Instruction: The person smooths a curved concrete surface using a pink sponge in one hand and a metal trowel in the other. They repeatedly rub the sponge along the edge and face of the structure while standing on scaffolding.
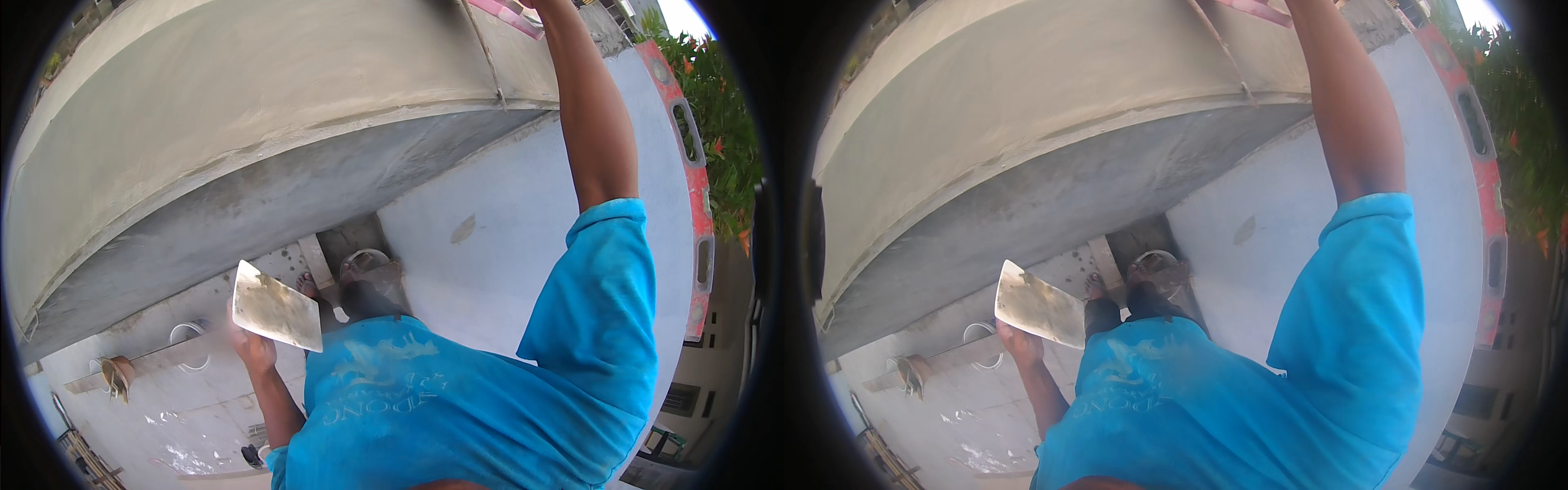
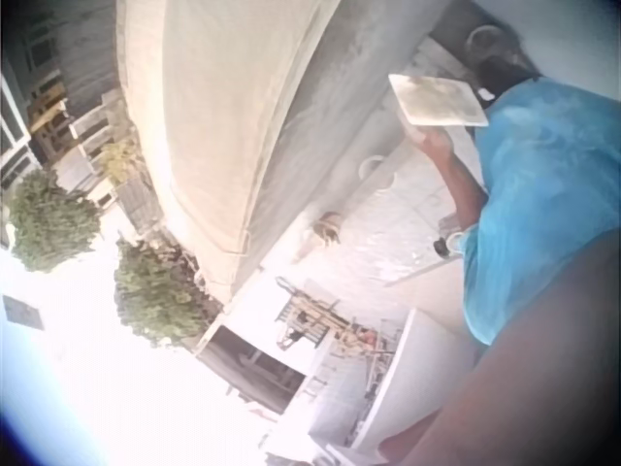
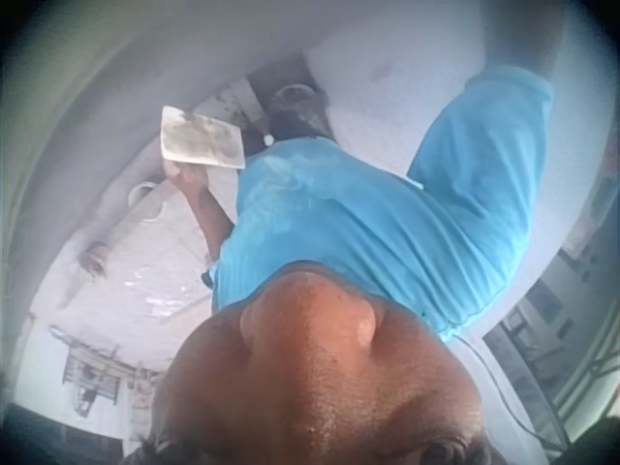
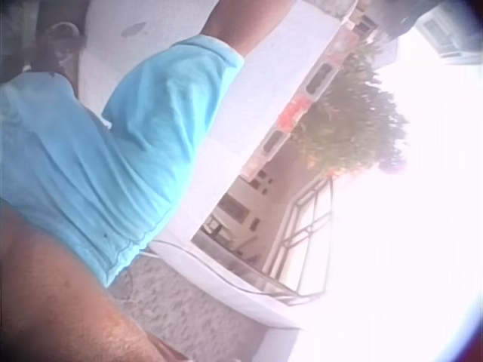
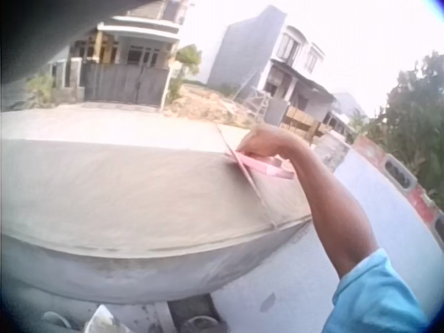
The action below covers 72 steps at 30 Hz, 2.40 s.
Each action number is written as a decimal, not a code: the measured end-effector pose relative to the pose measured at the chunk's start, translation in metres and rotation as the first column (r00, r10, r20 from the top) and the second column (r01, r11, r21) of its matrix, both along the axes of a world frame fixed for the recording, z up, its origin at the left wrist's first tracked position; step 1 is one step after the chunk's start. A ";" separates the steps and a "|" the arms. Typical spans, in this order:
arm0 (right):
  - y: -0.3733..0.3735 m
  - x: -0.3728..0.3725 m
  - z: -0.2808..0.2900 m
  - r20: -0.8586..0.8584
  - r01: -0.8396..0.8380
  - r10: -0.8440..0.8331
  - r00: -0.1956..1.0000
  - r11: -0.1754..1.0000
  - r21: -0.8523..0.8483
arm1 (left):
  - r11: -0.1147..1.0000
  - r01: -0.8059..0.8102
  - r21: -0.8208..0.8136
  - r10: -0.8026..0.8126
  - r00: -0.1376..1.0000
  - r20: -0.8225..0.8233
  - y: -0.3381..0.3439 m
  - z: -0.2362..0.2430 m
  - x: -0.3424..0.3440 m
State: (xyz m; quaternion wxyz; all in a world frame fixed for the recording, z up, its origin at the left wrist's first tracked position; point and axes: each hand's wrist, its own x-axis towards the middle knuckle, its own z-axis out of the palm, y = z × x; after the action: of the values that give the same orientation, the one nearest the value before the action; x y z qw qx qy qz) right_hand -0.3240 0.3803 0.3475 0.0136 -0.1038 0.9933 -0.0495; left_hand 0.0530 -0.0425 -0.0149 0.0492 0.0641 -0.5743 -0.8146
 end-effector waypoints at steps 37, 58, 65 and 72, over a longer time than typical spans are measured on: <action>0.076 0.086 -0.027 -0.057 0.206 -0.203 0.977 0.977 0.056 | 0.995 0.018 0.097 -0.016 1.000 -0.020 0.002 -0.009 0.000; 0.033 0.128 -0.008 -0.092 -0.389 0.386 0.918 0.921 -0.022 | 0.990 0.102 0.094 -0.100 0.995 -0.025 -0.001 -0.004 -0.009; 0.119 0.145 0.013 -0.131 0.112 -0.114 0.985 0.993 -0.025 | 0.988 0.033 0.148 -0.037 0.999 0.022 0.000 -0.012 0.002; 0.063 0.056 -0.013 -0.212 -0.061 0.030 0.977 0.988 -0.141 | 0.977 0.162 0.137 -0.160 0.987 -0.028 -0.011 -0.007 -0.011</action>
State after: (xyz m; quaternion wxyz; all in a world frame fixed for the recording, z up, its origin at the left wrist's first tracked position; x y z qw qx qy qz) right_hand -0.2684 0.4428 0.3342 -0.0976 -0.1320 0.9802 -0.1109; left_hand 0.0422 -0.0540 -0.0217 -0.0164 0.0136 -0.5193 -0.8543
